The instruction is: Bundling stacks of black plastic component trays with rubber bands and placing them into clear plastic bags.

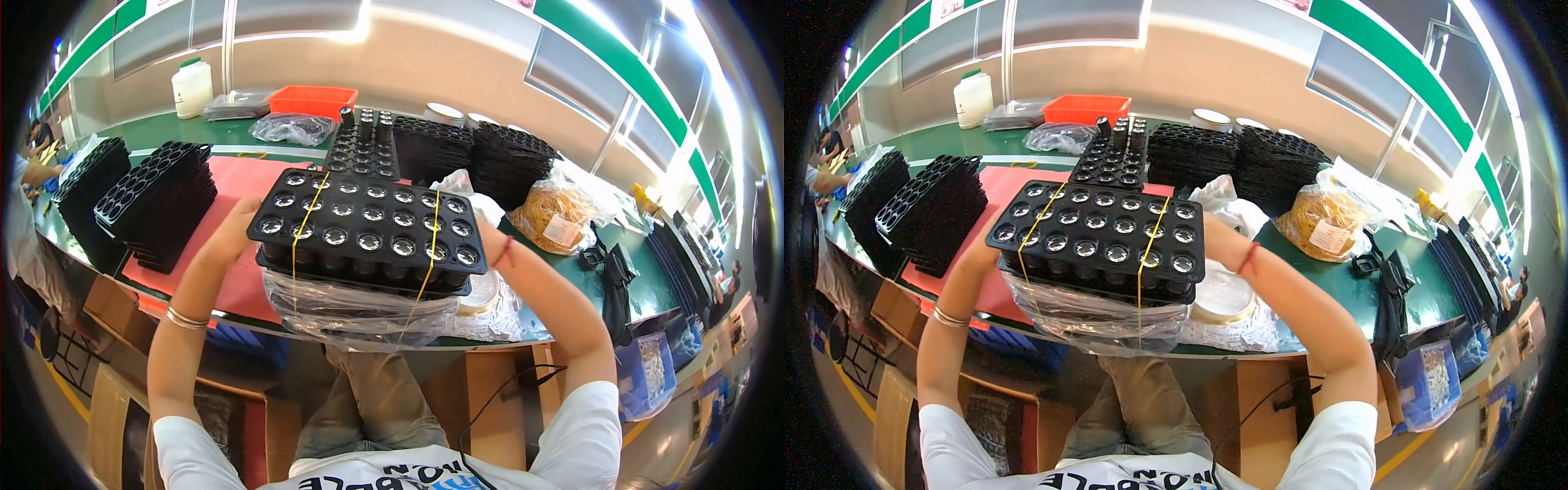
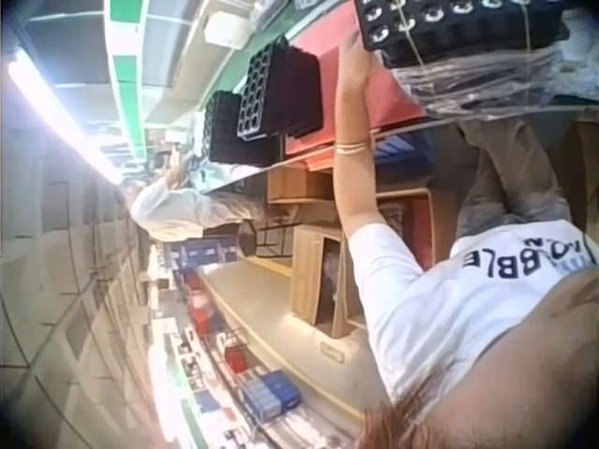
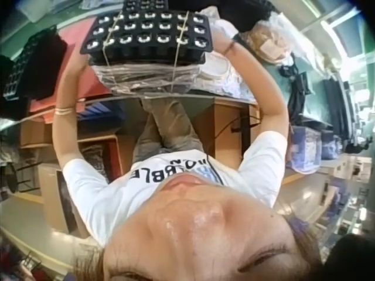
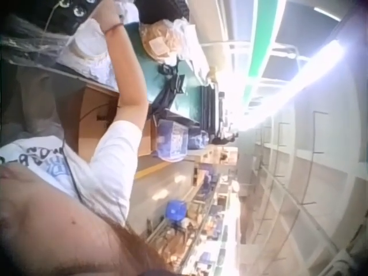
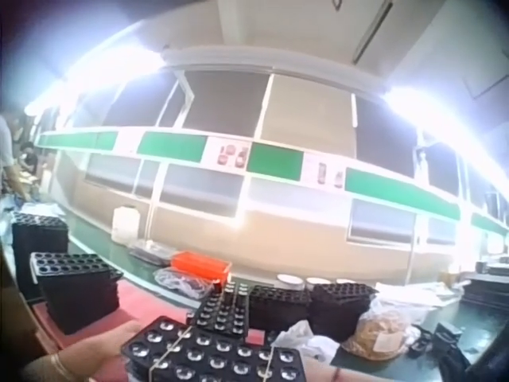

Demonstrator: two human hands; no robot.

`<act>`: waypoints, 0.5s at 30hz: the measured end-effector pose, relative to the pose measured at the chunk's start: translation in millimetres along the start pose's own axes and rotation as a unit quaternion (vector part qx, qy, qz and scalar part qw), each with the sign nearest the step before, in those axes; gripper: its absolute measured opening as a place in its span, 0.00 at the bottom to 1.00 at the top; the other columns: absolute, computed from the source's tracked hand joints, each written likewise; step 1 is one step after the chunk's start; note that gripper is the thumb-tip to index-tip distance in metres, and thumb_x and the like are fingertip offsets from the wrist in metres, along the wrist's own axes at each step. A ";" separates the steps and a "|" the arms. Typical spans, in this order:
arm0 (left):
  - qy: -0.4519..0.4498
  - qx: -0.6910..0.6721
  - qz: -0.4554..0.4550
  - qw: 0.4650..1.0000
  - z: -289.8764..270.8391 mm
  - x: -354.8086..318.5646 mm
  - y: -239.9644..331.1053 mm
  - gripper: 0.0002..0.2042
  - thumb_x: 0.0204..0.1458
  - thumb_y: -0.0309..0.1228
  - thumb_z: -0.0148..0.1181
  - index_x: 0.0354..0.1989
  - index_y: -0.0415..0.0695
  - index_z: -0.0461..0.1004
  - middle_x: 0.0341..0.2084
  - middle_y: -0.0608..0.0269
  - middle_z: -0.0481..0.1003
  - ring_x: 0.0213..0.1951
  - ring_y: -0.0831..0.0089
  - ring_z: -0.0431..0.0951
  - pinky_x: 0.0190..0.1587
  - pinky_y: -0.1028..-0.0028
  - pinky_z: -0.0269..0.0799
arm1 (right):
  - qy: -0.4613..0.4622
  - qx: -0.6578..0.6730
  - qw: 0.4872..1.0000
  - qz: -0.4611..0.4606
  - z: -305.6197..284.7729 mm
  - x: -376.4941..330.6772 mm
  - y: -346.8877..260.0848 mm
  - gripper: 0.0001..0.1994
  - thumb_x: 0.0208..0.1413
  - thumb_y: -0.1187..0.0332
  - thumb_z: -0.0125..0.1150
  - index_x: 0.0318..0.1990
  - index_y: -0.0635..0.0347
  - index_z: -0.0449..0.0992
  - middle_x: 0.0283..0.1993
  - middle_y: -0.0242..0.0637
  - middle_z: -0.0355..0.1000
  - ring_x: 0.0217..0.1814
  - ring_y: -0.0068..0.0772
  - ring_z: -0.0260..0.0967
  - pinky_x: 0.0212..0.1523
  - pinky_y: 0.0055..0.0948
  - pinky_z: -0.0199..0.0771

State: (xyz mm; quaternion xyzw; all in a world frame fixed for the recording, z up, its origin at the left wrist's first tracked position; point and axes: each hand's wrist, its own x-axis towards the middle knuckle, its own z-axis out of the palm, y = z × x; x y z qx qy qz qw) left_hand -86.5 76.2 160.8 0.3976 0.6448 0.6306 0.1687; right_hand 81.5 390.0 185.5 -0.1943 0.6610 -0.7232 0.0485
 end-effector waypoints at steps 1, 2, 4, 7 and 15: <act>0.001 -0.002 -0.004 1.000 -0.9 -2.6 0.1 0.17 0.58 0.36 0.46 0.47 0.34 0.70 0.42 0.61 0.74 0.43 0.78 0.72 0.47 0.78 0.66 | 0.133 -0.217 0.967 0.032 3.4 -11.8 -5.1 0.16 0.56 0.65 0.51 0.49 0.63 0.70 0.43 0.33 0.72 0.43 0.22 0.69 0.43 0.25 0.71; -0.006 -0.037 -0.064 0.997 -5.2 -4.9 6.4 0.18 0.58 0.35 0.46 0.50 0.34 0.69 0.44 0.61 0.73 0.46 0.78 0.70 0.49 0.77 0.64 | 0.149 -0.219 0.961 0.076 7.5 -15.9 -15.5 0.16 0.56 0.63 0.50 0.48 0.63 0.70 0.43 0.33 0.72 0.42 0.22 0.70 0.43 0.25 0.71; 0.004 -0.025 -0.090 0.996 -0.2 -6.0 17.6 0.18 0.58 0.36 0.46 0.50 0.34 0.69 0.44 0.61 0.72 0.48 0.78 0.69 0.50 0.77 0.63 | 0.153 -0.139 0.969 0.132 -1.1 -18.9 -22.1 0.17 0.57 0.59 0.48 0.45 0.62 0.72 0.40 0.34 0.72 0.39 0.21 0.70 0.40 0.24 0.71; 0.030 -0.067 -0.095 0.993 13.0 -5.4 36.2 0.20 0.57 0.37 0.45 0.53 0.35 0.66 0.46 0.61 0.72 0.48 0.77 0.69 0.50 0.77 0.63 | 0.191 -0.167 0.959 0.125 -0.2 -25.9 -30.0 0.15 0.58 0.60 0.46 0.41 0.62 0.74 0.35 0.31 0.72 0.37 0.20 0.69 0.36 0.21 0.70; 0.036 -0.040 -0.105 0.993 11.2 3.3 54.6 0.13 0.57 0.35 0.46 0.41 0.40 0.72 0.31 0.68 0.74 0.32 0.84 0.71 0.37 0.82 0.66 | 0.183 -0.318 0.923 0.116 10.3 -28.5 -54.4 0.11 0.56 0.65 0.52 0.39 0.63 0.76 0.30 0.28 0.73 0.31 0.14 0.69 0.32 0.16 0.68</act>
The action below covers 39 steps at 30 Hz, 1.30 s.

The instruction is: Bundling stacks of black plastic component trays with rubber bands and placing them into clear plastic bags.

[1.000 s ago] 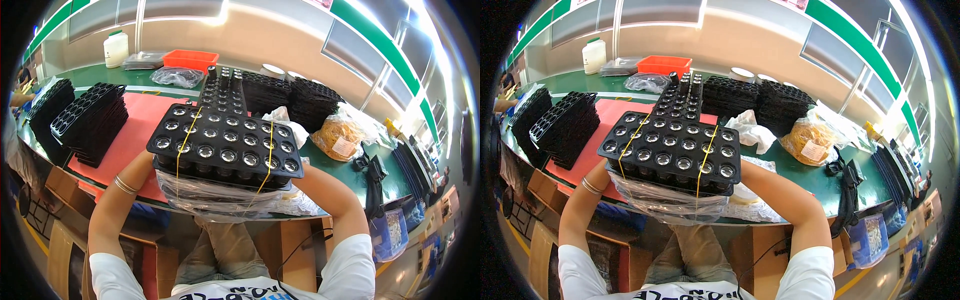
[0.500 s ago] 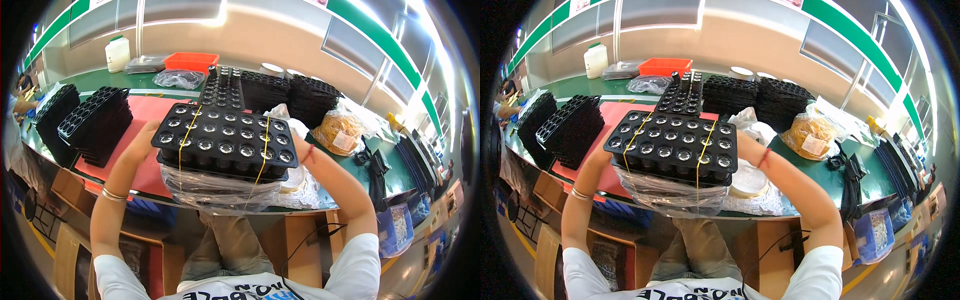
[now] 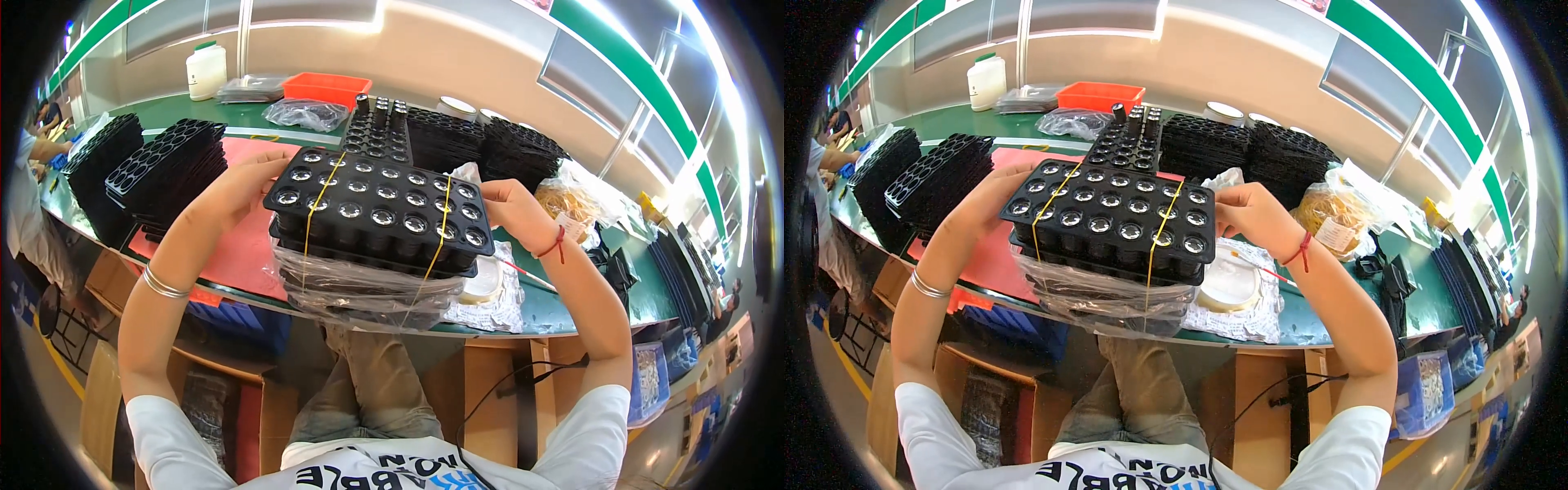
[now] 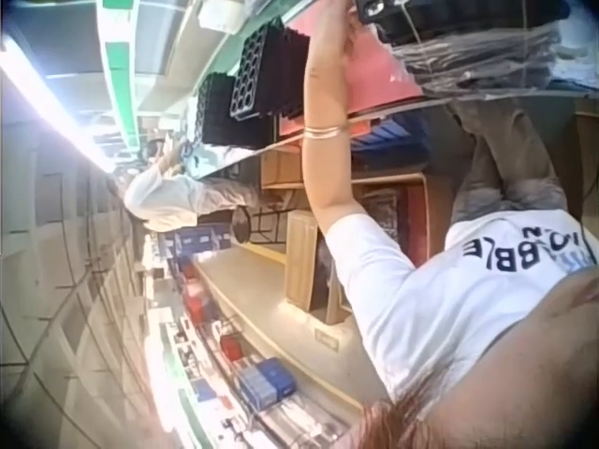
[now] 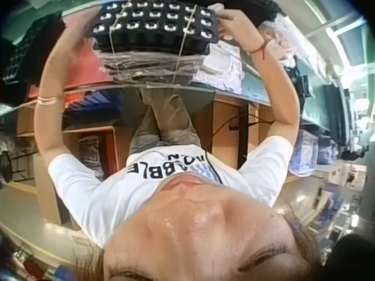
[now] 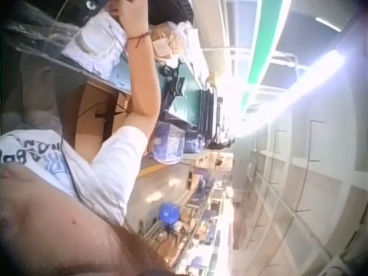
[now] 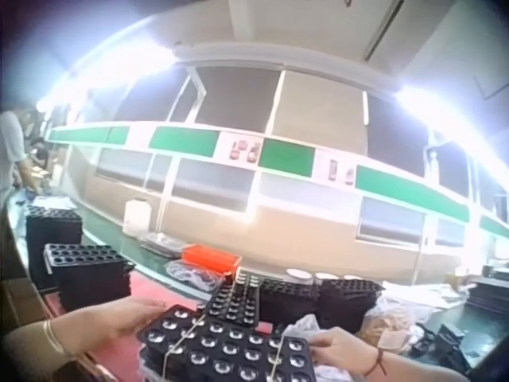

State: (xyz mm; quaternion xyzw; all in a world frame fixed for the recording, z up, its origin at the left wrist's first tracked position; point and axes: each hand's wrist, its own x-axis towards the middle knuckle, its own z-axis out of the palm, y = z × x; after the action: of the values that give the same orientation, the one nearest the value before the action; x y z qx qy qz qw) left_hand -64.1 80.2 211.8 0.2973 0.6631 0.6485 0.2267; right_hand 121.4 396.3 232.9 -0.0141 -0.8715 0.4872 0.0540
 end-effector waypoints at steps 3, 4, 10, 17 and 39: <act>-0.003 0.037 -0.003 0.999 4.7 -5.9 13.9 0.11 0.56 0.34 0.50 0.39 0.39 0.71 0.28 0.70 0.73 0.28 0.85 0.70 0.32 0.83 0.65 | 0.041 -0.037 0.998 -0.015 3.2 0.0 -12.3 0.10 0.53 0.67 0.55 0.33 0.63 0.78 0.24 0.29 0.73 0.26 0.17 0.70 0.28 0.17 0.69; -0.005 0.034 -0.003 0.999 -0.7 -4.1 12.4 0.11 0.56 0.34 0.50 0.39 0.39 0.71 0.28 0.70 0.73 0.28 0.85 0.70 0.32 0.83 0.65 | 0.058 -0.067 0.996 -0.030 7.2 0.1 -19.7 0.10 0.53 0.68 0.55 0.32 0.65 0.78 0.24 0.30 0.73 0.25 0.18 0.70 0.28 0.17 0.69; 0.075 0.187 0.055 0.978 -2.7 5.0 25.6 0.08 0.52 0.32 0.53 0.27 0.41 0.75 0.19 0.71 0.70 0.22 0.85 0.68 0.26 0.84 0.64 | 0.125 -0.150 0.978 -0.073 9.3 -6.9 -27.5 0.08 0.50 0.72 0.55 0.29 0.69 0.78 0.22 0.36 0.73 0.22 0.21 0.72 0.25 0.17 0.70; 0.154 0.367 0.103 0.912 4.5 8.1 34.3 0.09 0.47 0.31 0.56 0.24 0.38 0.74 0.17 0.65 0.74 0.21 0.79 0.73 0.27 0.79 0.67 | 0.150 -0.120 0.978 -0.076 14.8 -6.6 -25.0 0.08 0.49 0.73 0.54 0.30 0.69 0.78 0.22 0.36 0.74 0.22 0.21 0.72 0.24 0.18 0.71; -0.064 0.352 -0.042 0.933 -7.6 -59.7 38.6 0.11 0.52 0.33 0.50 0.38 0.37 0.69 0.20 0.66 0.71 0.26 0.79 0.71 0.27 0.80 0.67 | 0.129 -0.413 0.885 -0.175 14.7 -34.5 -63.1 0.05 0.40 0.75 0.53 0.27 0.59 0.73 0.19 0.40 0.66 0.21 0.37 0.67 0.24 0.29 0.65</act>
State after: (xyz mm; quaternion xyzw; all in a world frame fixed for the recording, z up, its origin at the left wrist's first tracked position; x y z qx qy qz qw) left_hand -22.5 32.9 245.5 0.3710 0.8447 0.3430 0.1764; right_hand 155.9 348.1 276.2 0.0544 -0.9674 0.0600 0.2398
